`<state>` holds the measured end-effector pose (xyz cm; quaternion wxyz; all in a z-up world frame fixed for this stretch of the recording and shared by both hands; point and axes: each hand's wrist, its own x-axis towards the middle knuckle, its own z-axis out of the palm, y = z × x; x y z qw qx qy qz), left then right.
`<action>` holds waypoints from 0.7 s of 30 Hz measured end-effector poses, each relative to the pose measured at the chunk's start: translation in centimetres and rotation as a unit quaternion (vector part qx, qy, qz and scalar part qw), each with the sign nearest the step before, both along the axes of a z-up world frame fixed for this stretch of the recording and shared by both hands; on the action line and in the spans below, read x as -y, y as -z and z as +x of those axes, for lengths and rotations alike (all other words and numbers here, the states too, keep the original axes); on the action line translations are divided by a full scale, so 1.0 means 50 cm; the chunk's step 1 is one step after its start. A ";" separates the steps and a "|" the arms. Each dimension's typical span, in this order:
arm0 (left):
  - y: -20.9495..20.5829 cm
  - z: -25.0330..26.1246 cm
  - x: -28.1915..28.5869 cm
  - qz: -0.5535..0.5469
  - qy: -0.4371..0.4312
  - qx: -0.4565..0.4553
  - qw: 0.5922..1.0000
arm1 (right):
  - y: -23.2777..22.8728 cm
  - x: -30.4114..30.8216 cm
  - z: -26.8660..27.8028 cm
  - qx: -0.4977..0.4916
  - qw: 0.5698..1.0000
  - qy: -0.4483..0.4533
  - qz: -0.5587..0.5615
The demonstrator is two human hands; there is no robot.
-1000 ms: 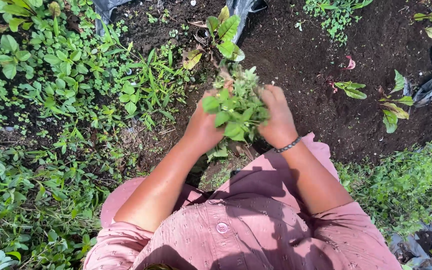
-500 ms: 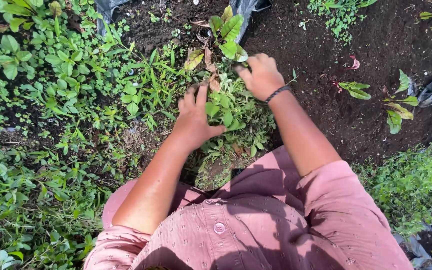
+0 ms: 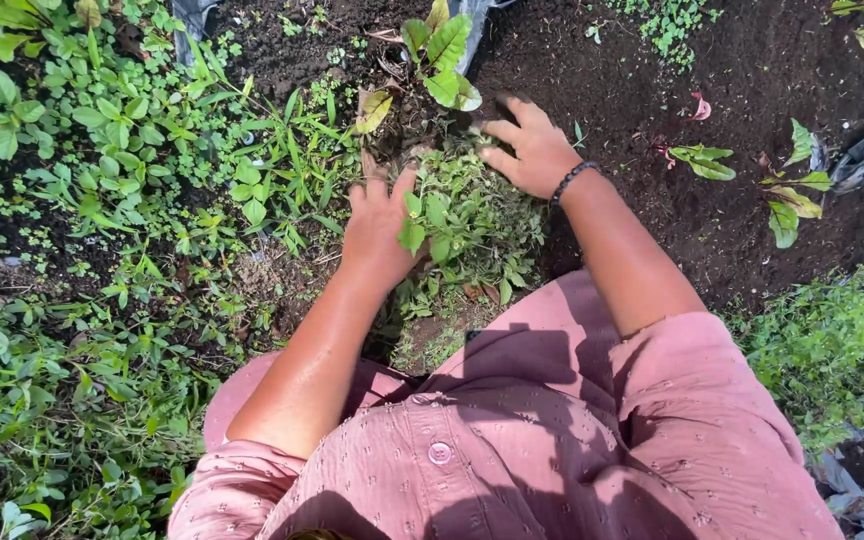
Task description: Weeding a garden bed by hand to clear space around plants
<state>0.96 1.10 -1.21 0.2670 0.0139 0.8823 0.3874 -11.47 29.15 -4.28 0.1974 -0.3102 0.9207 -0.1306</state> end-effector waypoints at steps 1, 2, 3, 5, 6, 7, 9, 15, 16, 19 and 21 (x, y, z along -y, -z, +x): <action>-0.019 -0.001 0.008 0.020 -0.030 0.043 0.998 | 0.024 -0.023 -0.004 -0.014 1.000 0.003 0.019; -0.003 0.002 0.016 0.018 -0.029 0.041 0.999 | 0.003 -0.020 0.029 -0.016 1.000 0.005 0.017; 0.013 0.008 0.022 0.045 -0.047 -0.008 0.998 | -0.018 -0.019 0.061 0.011 0.999 0.035 0.000; 0.036 0.015 0.021 0.071 -0.063 -0.058 0.994 | -0.091 0.022 0.124 0.038 0.997 0.065 -0.017; 0.042 0.017 0.012 0.121 -0.097 -0.008 0.988 | -0.144 0.062 0.155 0.142 0.973 0.176 0.038; 0.048 0.020 0.001 0.171 -0.129 0.042 0.976 | -0.198 0.100 0.187 0.242 0.923 0.284 0.093; 0.061 0.022 -0.023 0.211 -0.117 -0.008 0.970 | -0.101 0.080 0.236 0.146 0.958 0.236 0.071; 0.031 0.021 0.001 0.332 -0.078 -0.192 0.920 | -0.085 0.139 0.240 -0.022 0.978 0.171 -0.115; 0.002 0.018 0.024 0.322 -0.075 -0.170 0.928 | -0.156 0.176 0.223 -0.003 0.979 0.165 -0.123; -0.088 -0.008 0.069 0.293 -0.066 -0.099 0.949 | -0.078 0.204 0.158 0.044 0.979 0.145 -0.137; -0.090 -0.016 0.065 0.305 -0.091 -0.094 0.943 | -0.170 0.256 0.163 0.139 0.966 0.126 -0.175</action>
